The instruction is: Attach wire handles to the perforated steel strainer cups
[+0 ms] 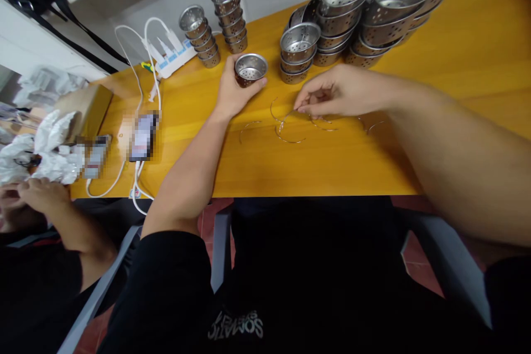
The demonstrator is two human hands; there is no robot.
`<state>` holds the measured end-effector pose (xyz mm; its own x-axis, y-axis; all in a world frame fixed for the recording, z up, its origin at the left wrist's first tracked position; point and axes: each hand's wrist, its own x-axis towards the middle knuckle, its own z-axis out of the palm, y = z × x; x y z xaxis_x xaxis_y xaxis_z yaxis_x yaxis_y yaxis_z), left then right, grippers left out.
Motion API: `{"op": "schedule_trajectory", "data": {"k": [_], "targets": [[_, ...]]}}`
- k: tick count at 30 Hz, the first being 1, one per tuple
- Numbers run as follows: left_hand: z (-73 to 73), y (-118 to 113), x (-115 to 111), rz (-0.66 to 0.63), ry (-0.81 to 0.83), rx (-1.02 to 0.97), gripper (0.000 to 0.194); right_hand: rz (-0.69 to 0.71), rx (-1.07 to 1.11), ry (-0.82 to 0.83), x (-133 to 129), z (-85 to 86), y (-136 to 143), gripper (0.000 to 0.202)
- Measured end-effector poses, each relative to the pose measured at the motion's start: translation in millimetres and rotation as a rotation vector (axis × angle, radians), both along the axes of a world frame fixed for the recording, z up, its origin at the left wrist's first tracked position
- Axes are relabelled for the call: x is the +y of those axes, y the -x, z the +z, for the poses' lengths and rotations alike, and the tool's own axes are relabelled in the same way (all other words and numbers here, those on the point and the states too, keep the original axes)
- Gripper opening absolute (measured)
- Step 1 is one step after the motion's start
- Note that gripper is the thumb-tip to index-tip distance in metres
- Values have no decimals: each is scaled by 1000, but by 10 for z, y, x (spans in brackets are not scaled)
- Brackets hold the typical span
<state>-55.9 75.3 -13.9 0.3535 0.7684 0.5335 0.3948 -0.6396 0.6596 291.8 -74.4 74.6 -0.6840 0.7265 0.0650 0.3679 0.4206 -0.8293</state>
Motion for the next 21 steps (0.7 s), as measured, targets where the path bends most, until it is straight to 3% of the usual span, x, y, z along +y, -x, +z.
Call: {"op": "schedule_trajectory", "data": {"k": [7,12,17,21], "targets": [[73,-22,-28,76,-100,-17,97,-17,-72,-77,54,-53,9,24],[173,-50,-86,104,-179,-57,96,-119,-188,-94,12,-26,31,24],[286,-137,-202,113,-203,-69,111,-160,-14,10,-60,25,121,31],[298,-207,-253,82,-252,-69,107,-199,97,15,-109,54,204,44]]}}
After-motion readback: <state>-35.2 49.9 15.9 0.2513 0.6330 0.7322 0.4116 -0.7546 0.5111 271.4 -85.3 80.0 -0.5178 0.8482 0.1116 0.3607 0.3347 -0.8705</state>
